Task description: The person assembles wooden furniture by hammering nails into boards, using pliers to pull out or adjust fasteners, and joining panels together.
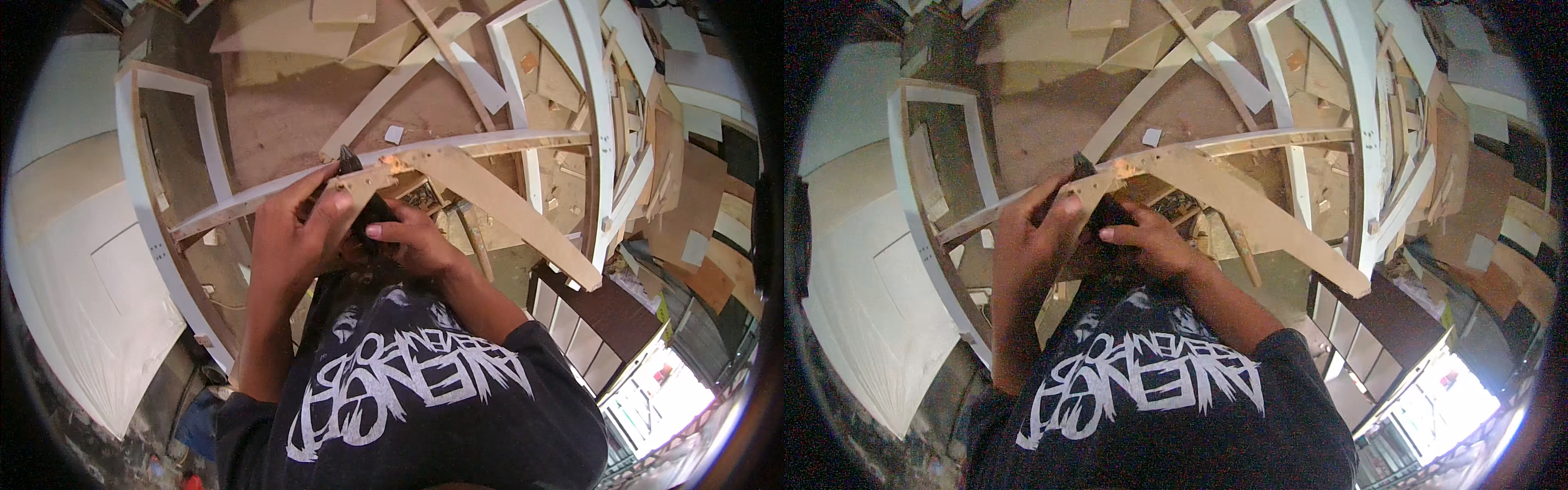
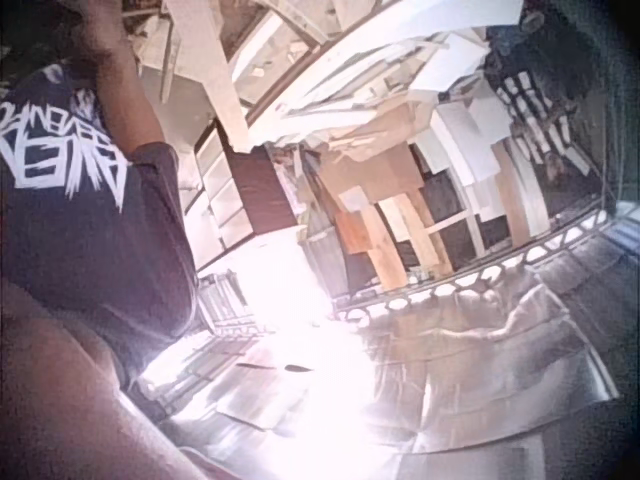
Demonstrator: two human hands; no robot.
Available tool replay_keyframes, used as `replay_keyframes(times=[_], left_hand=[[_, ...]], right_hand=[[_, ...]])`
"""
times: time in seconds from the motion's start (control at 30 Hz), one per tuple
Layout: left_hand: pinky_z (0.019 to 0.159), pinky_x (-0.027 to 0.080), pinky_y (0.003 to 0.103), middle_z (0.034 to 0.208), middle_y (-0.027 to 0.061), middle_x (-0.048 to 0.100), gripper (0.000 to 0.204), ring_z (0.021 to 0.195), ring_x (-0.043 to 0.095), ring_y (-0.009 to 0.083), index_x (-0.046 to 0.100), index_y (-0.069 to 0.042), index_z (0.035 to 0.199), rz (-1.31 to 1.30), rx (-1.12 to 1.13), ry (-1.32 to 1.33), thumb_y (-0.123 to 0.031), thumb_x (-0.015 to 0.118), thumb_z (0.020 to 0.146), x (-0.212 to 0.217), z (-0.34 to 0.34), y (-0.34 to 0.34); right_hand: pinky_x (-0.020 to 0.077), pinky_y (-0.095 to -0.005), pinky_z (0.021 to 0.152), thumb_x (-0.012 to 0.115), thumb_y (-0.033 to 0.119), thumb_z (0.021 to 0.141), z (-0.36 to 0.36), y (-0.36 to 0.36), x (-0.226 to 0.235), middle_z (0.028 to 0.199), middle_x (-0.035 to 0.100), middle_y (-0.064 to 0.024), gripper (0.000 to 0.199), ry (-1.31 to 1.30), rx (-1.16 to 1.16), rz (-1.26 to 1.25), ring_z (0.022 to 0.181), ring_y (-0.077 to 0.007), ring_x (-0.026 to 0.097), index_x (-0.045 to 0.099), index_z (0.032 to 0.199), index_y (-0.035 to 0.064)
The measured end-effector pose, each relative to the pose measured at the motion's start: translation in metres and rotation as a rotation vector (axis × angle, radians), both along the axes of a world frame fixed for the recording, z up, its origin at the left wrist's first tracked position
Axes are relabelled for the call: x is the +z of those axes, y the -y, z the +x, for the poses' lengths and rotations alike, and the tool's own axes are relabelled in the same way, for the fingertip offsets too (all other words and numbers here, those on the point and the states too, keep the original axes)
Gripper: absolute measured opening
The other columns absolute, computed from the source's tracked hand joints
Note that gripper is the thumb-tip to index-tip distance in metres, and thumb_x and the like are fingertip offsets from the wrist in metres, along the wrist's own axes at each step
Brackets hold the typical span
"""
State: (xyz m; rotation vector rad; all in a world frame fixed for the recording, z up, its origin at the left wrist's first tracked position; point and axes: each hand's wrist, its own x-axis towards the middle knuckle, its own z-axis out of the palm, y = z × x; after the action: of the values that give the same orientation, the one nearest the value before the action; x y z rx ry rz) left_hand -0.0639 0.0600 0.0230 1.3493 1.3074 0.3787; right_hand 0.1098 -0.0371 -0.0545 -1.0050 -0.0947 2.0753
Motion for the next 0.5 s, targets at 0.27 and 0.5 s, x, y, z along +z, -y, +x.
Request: replay_keyframes(times=[0.27, 0.5], left_hand=[[0.088, 0.051, 0.03, 0.104, 0.0118, 0.074, 0.045, 0.094, 0.066, 0.0148, 0.069, -0.001, 0.127, 0.061, -0.091, 0.013, -0.033, 0.07, 0.095, -0.005, -0.003, -0.005], [0.088, 0.051, 0.029, 0.103, 0.0093, 0.074, 0.046, 0.095, 0.066, 0.0142, 0.07, -0.001, 0.126, 0.138, -0.061, -0.011, -0.035, 0.071, 0.094, -0.017, -0.008, 0.003]], right_hand=[[0.0538, -0.0355, 0.095, 0.065, 0.019, 0.098, -0.006, 0.024, -0.035, 0.122, 0.064, -0.0102, 0.052, 0.273, -0.023, 0.339, 0.11, -0.0202, 0.065, 0.048, 0.143, -0.0001], [0.0532, -0.0374, 0.093, 0.069, 0.021, 0.095, 0.048, 0.072, -0.071, 0.117, 0.069, -0.0139, 0.044, 0.931, 0.005, 0.442, 0.102, -0.0278, 0.068, 0.057, 0.133, 0.0024]])
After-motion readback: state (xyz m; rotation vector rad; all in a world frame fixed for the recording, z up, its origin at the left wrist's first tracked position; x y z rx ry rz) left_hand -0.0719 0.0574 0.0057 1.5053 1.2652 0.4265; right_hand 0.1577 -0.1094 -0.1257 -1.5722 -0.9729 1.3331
